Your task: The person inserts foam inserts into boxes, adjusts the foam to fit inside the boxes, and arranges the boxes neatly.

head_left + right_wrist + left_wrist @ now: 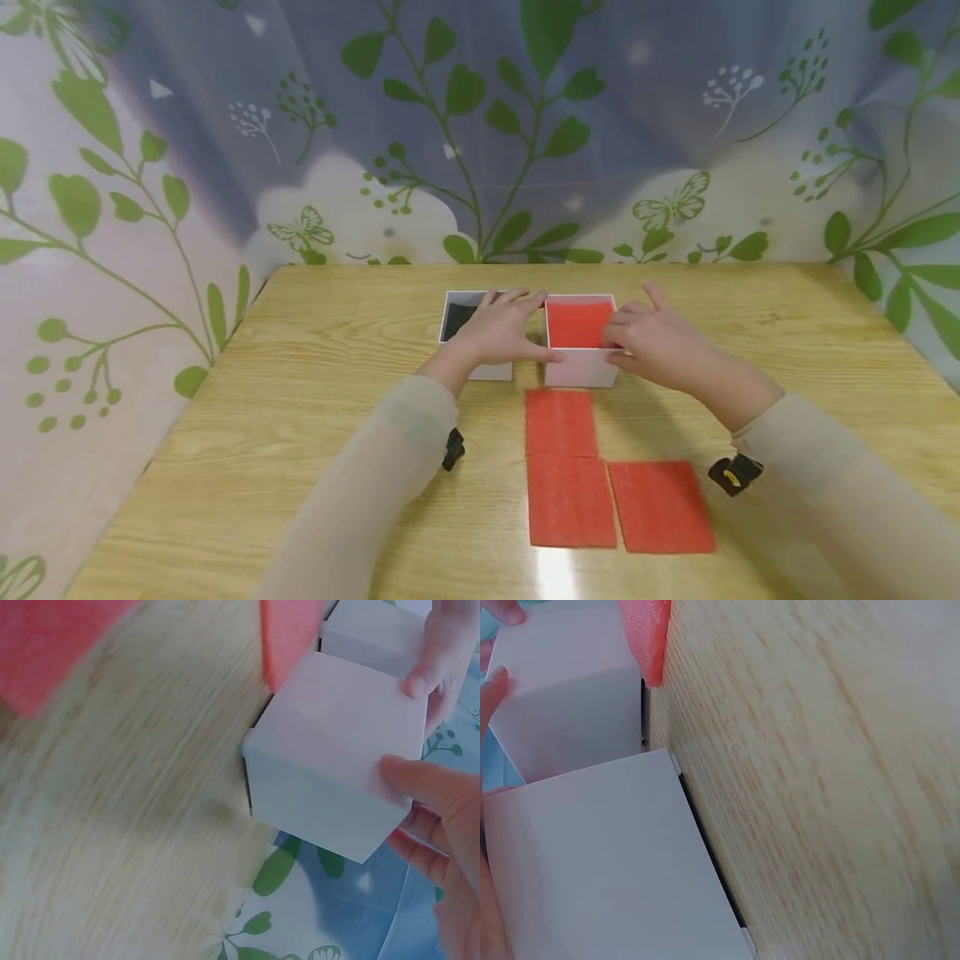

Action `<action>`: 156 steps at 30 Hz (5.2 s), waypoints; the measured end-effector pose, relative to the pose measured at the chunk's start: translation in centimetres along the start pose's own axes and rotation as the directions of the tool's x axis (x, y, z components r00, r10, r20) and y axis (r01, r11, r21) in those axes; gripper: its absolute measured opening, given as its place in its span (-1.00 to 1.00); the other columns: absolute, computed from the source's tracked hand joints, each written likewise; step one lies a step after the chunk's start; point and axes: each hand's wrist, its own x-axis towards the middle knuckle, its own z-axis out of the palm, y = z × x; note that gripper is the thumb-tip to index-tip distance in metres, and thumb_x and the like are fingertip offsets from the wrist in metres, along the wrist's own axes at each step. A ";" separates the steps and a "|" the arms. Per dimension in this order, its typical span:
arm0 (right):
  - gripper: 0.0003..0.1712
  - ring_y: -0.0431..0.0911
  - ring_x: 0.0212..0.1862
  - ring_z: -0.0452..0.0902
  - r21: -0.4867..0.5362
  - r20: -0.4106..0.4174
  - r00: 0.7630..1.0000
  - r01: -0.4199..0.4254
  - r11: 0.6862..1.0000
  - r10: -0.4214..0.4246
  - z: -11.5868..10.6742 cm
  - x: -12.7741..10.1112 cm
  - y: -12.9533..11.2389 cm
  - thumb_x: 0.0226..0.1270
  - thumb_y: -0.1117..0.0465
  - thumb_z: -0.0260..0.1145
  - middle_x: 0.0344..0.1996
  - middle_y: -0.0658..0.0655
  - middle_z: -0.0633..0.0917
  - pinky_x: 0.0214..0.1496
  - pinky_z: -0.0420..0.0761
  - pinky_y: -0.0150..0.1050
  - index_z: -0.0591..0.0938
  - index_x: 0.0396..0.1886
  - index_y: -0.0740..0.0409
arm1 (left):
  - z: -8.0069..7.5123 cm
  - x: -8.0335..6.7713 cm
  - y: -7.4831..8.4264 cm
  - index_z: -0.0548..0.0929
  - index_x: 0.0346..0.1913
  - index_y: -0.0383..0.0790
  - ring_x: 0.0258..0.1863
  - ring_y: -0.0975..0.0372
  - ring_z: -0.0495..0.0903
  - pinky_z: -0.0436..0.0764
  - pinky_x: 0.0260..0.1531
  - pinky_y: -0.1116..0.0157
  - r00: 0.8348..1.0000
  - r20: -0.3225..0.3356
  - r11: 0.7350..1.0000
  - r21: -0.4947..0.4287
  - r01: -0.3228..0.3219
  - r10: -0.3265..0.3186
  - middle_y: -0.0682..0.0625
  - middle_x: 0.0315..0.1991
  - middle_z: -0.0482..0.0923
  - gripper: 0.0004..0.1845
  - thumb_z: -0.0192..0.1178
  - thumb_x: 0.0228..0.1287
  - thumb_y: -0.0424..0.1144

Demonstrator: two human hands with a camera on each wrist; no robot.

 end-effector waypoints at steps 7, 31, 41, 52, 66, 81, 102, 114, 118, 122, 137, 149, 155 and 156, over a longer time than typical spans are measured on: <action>-0.49 0.08 0.09 0.41 -0.138 0.028 0.999 -0.035 0.990 0.040 0.5 -0.3 0.0 0.02 0.03 0.47 -0.09 0.14 0.63 0.30 -0.15 0.31 0.65 -0.06 0.22 | -0.1 0.0 0.1 0.01 0.48 -0.03 0.42 0.19 -0.10 -0.25 0.35 0.03 1.000 -0.003 1.000 -0.004 -0.006 0.006 0.07 0.39 0.15 0.08 0.14 -0.03 0.43; -0.69 0.10 0.05 0.44 -0.198 -0.115 0.992 0.019 0.980 -0.042 1.4 -1.2 0.4 -0.05 0.07 0.52 -0.06 0.20 0.60 0.27 0.07 0.26 0.66 -0.38 0.16 | 0.1 0.0 0.1 0.01 0.48 -0.02 0.42 0.19 -0.09 -0.24 0.35 0.03 1.000 -0.005 1.000 0.009 -0.005 0.005 0.07 0.39 0.17 0.08 0.13 -0.03 0.44; -0.12 0.22 0.28 0.18 -0.243 0.088 0.985 -0.125 0.962 0.150 1.0 0.0 0.4 -0.04 -0.21 0.43 0.28 0.32 0.32 0.30 -0.09 0.29 0.50 0.18 0.29 | -0.1 -0.1 0.1 0.00 0.48 -0.03 0.42 0.19 -0.11 -0.25 0.35 0.04 1.000 0.002 1.000 0.006 0.004 -0.004 0.07 0.39 0.16 0.07 0.13 -0.02 0.43; 0.06 0.26 0.37 -0.04 -0.172 0.238 0.936 -0.223 0.960 0.260 1.1 1.1 0.3 -0.06 -0.25 0.42 0.38 0.37 0.10 0.30 -0.13 0.30 0.35 0.28 0.40 | 0.0 0.2 0.3 0.02 0.48 -0.04 0.42 0.18 -0.08 -0.23 0.35 0.02 1.000 -0.016 1.000 0.000 -0.018 0.018 0.07 0.38 0.18 0.08 0.13 -0.03 0.44; 0.24 0.27 0.41 -0.23 -0.002 0.298 0.911 -0.298 0.954 0.285 1.6 2.3 0.3 -0.01 -0.43 0.25 0.42 0.39 -0.07 0.32 -0.13 0.28 0.17 0.36 0.44 | -0.1 0.1 0.4 0.04 0.47 -0.07 0.41 0.18 -0.07 -0.24 0.35 0.02 1.000 -0.016 1.000 0.019 -0.016 0.017 0.08 0.37 0.21 0.07 0.13 -0.02 0.43; 0.15 0.19 0.44 -0.31 0.154 0.226 0.962 -0.189 0.970 0.151 2.7 3.7 0.0 0.06 -0.48 0.12 0.45 0.29 -0.11 0.31 -0.22 0.30 0.18 0.41 0.26 | 0.0 -0.1 0.1 0.06 0.47 -0.06 0.41 0.18 -0.06 -0.26 0.34 0.00 1.000 -0.017 1.000 0.029 -0.011 0.011 0.09 0.37 0.19 0.05 0.16 -0.01 0.39; -0.12 0.15 0.31 0.21 0.298 0.024 0.989 -0.144 0.944 0.143 3.2 4.5 -0.9 0.22 -0.29 0.17 0.29 0.23 0.36 0.29 0.17 0.14 0.35 0.32 0.26 | 0.0 0.3 -0.1 0.08 0.46 -0.04 0.42 0.16 -0.07 -0.22 0.34 -0.03 0.999 -0.021 0.998 0.037 -0.046 0.046 0.10 0.38 0.19 0.03 0.15 -0.01 0.40; -0.28 0.12 0.31 0.23 0.249 -0.002 0.999 -0.042 0.968 0.044 3.4 4.7 -0.8 0.33 -0.21 0.10 0.28 0.23 0.37 0.30 0.15 0.13 0.48 0.22 0.27 | -0.3 -0.1 0.1 0.06 0.47 -0.04 0.42 0.17 -0.07 -0.24 0.34 -0.01 0.999 -0.026 0.999 0.024 -0.032 0.032 0.09 0.39 0.16 0.05 0.19 -0.03 0.38; -0.34 0.10 0.29 0.26 0.240 -0.034 0.999 0.007 0.971 0.001 3.6 4.5 -0.6 0.30 -0.19 0.15 0.24 0.23 0.43 0.30 0.19 0.08 0.57 0.11 0.27 | -0.2 -0.1 0.2 0.06 0.47 -0.05 0.42 0.17 -0.08 -0.22 0.34 -0.01 0.999 -0.016 0.999 0.033 -0.030 0.031 0.06 0.40 0.13 0.03 0.18 0.01 0.36; -0.30 0.12 0.29 0.26 0.274 0.038 0.999 0.009 0.962 -0.021 3.2 4.1 -0.7 0.31 -0.21 0.12 0.22 0.24 0.44 0.31 0.18 0.07 0.53 0.16 0.29 | -0.2 -0.1 0.2 0.06 0.47 -0.06 0.42 0.15 -0.08 -0.21 0.34 -0.03 1.000 -0.003 0.999 0.042 -0.026 0.027 0.04 0.40 0.14 0.01 0.18 0.04 0.33; -0.60 0.02 0.01 0.51 0.428 -0.020 0.996 0.090 0.899 -0.090 2.4 2.4 -1.5 0.30 0.04 0.25 -0.05 0.14 0.60 0.09 0.47 -0.03 0.66 -0.05 0.25 | 0.0 0.0 0.2 0.02 0.48 0.02 0.42 0.16 -0.08 -0.22 0.34 -0.01 0.999 -0.016 0.998 0.031 -0.049 0.049 0.12 0.39 0.17 0.03 0.15 0.00 0.39; -0.75 -0.22 -0.29 0.48 0.471 -0.030 0.998 0.066 0.880 -0.059 2.6 2.9 -1.8 0.27 0.01 0.28 -0.32 -0.07 0.57 -0.19 0.53 -0.23 0.65 -0.26 0.09 | -0.1 0.0 0.1 0.05 0.47 0.02 0.42 0.19 -0.08 -0.25 0.34 0.01 0.999 -0.028 0.999 0.044 -0.030 0.031 0.15 0.37 0.20 0.00 0.17 0.01 0.36; -0.83 -0.29 -0.53 0.37 0.402 0.008 0.996 0.083 0.912 -0.094 1.1 2.6 -0.9 0.21 0.05 0.33 -0.54 -0.16 0.54 -0.41 0.44 -0.29 0.64 -0.44 0.04 | 0.0 0.0 0.1 0.03 0.48 0.01 0.42 0.17 -0.09 -0.25 0.34 0.00 0.999 -0.015 0.999 0.014 -0.032 0.032 0.11 0.37 0.19 0.04 0.14 -0.01 0.41; -0.83 -0.29 -0.56 0.34 0.389 0.018 0.996 0.079 0.918 -0.093 0.9 2.5 -0.7 0.20 0.06 0.35 -0.57 -0.16 0.52 -0.44 0.41 -0.30 0.63 -0.47 0.03 | 0.0 0.0 0.1 0.03 0.48 0.00 0.42 0.17 -0.09 -0.25 0.34 -0.01 0.999 -0.014 0.999 0.010 -0.031 0.031 0.10 0.37 0.19 0.05 0.14 -0.02 0.42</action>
